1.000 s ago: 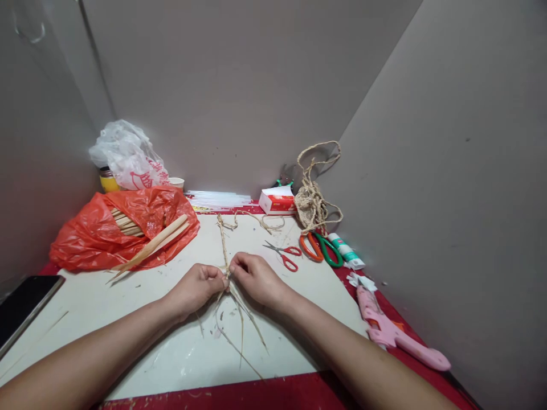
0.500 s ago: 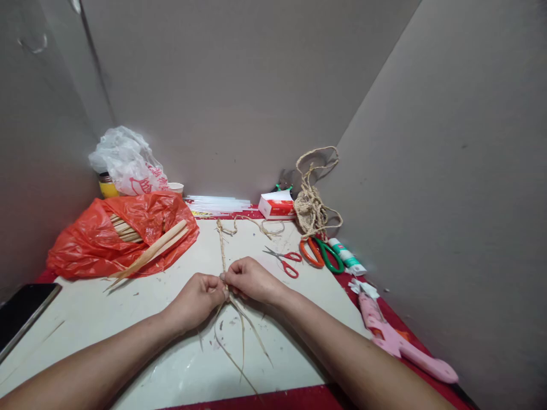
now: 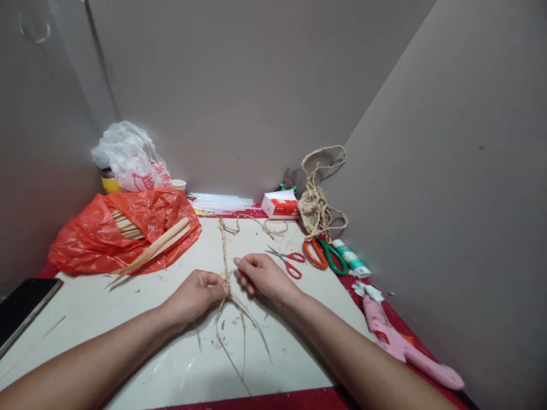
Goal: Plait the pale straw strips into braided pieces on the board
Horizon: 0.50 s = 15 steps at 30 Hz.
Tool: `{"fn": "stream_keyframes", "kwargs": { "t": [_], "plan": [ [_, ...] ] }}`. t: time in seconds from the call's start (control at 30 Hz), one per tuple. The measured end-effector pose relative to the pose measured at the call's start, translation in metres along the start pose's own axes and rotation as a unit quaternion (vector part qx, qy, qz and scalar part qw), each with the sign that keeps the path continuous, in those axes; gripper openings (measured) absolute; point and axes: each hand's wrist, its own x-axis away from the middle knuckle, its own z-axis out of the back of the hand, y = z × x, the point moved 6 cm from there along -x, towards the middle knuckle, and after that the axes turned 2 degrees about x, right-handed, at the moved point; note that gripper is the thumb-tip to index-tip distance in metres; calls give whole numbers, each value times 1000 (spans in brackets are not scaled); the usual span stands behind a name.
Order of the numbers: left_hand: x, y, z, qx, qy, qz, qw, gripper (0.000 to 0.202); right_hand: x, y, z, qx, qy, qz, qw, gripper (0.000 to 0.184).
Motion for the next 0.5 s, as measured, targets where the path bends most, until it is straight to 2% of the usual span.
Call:
{"fn": "stream_keyframes", "kwargs": {
  "t": [0.1, 0.17, 0.3, 0.5],
  "plan": [
    [0, 0, 0, 7, -24, -7, 1000, 26, 14, 4, -19, -32, -142, -37, 989, 34],
    [-1, -2, 0, 10, -31, -4, 999, 26, 21, 7, -25, -53, -193, -51, 978, 31],
    [-2, -5, 2, 4, -24, 0, 1000, 22, 22, 12, -23, -71, -189, -66, 977, 27],
    [-1, -3, 3, -18, 5, 0, 1000, 21, 17, 10, -4, 41, -214, -41, 975, 21]
  ]
}}
